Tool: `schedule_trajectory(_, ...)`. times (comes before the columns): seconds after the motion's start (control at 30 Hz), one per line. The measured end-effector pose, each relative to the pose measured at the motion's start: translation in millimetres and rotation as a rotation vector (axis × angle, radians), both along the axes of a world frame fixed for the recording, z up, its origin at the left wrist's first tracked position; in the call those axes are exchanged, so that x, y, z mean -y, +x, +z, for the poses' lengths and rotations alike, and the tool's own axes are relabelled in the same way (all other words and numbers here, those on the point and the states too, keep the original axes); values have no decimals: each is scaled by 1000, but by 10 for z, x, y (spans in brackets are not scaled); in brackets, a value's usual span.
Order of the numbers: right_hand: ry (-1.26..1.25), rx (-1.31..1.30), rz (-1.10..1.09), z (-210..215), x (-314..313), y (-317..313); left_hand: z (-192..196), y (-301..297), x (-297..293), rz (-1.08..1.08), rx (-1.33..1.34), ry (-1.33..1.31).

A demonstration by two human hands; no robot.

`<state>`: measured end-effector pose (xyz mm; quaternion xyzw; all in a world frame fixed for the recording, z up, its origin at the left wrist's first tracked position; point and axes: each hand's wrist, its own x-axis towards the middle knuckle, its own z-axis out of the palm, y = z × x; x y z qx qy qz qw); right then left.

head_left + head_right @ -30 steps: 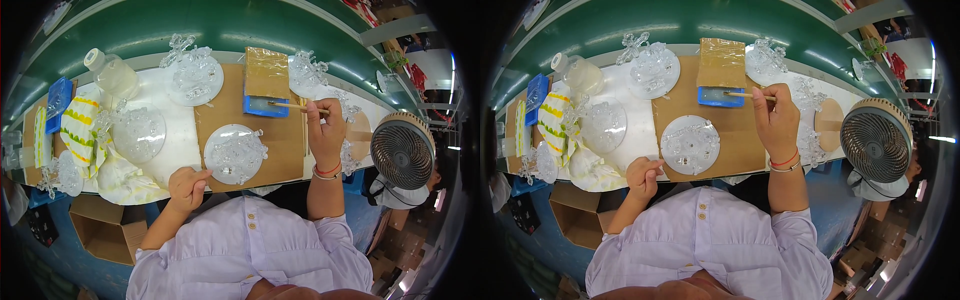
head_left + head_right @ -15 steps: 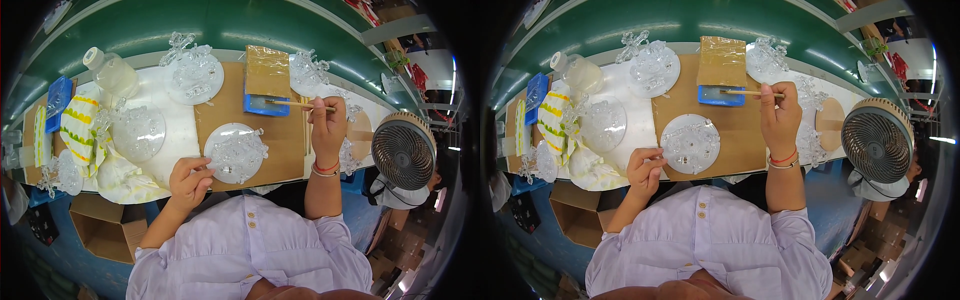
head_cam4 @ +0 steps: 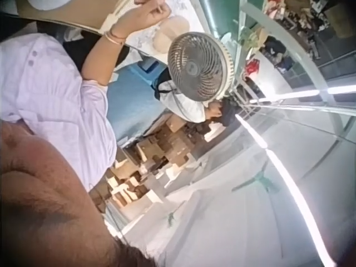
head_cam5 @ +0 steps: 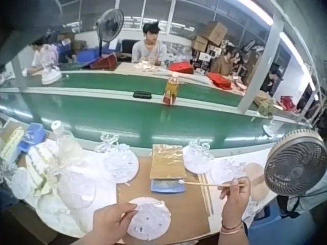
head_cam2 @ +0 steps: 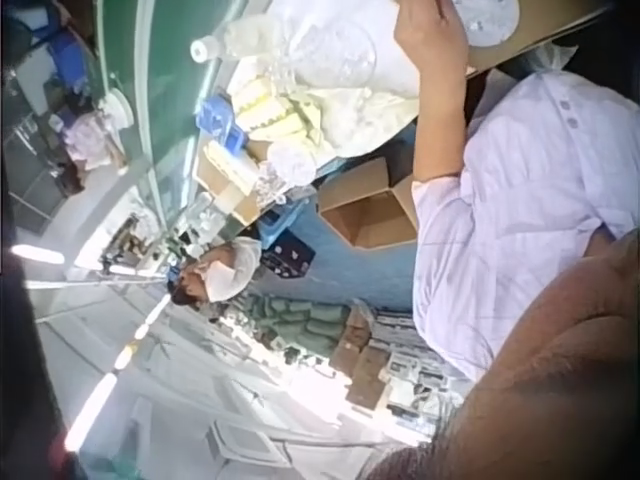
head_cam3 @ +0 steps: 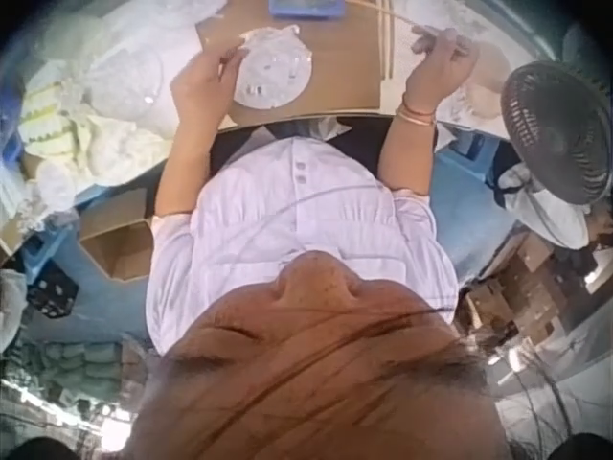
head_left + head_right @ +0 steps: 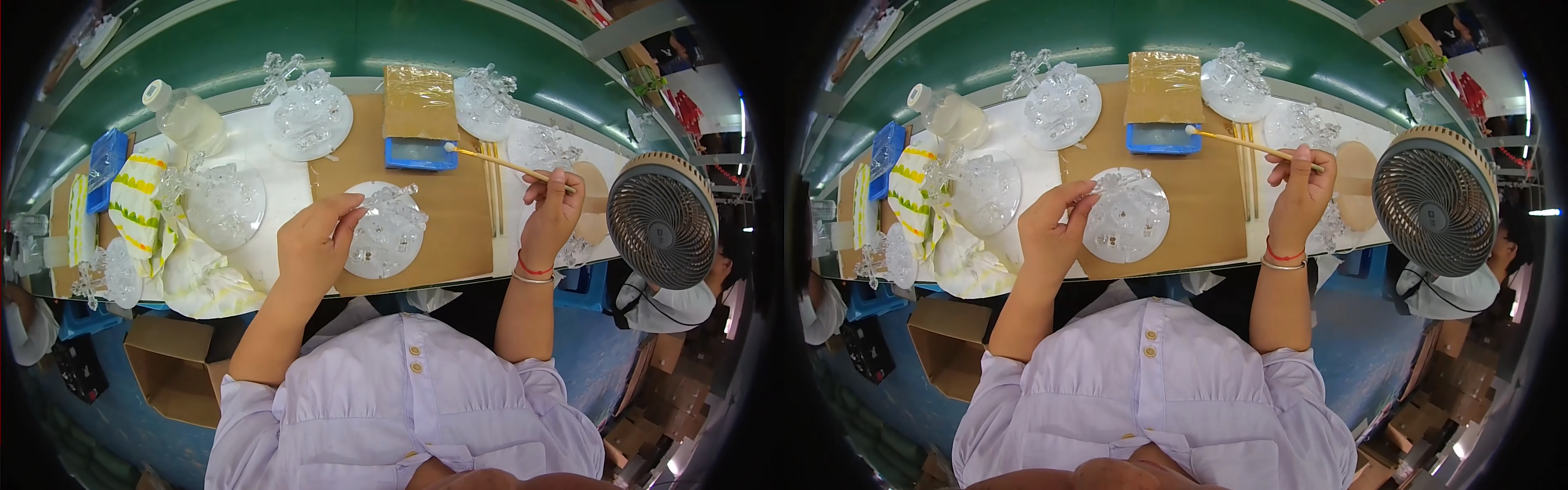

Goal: Applying adhesive to clear decorative lighting components using a wooden stick on an assembly line.

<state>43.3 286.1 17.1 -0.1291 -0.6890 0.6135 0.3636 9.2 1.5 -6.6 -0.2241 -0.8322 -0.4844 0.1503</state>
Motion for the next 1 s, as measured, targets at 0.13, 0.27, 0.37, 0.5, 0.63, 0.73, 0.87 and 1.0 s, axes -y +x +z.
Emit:
schedule_trajectory(0.13,-56,-33,-31,36,-80,97,9,-34,-144,32,64,87)
schedule_trajectory(0.27,-149,-128,-58,93,-153,219,8,-49,-196,57,108,37)
schedule_trajectory(0.37,-164,-216,-36,205,-89,373,70,-26,-176,36,113,25)
schedule_trajectory(0.5,-168,-279,58,190,38,666,96,-36,-18,42,15,145)
schedule_trajectory(0.63,-115,-216,100,6,186,931,56,101,205,46,27,165)
schedule_trajectory(0.73,-11,-134,126,-106,298,1036,48,182,262,-23,112,244)
schedule_trajectory(0.87,217,-54,213,-144,358,1082,62,182,247,-41,8,130)
schedule_trajectory(1.0,261,-21,285,-121,383,1072,85,121,177,-24,-104,7)
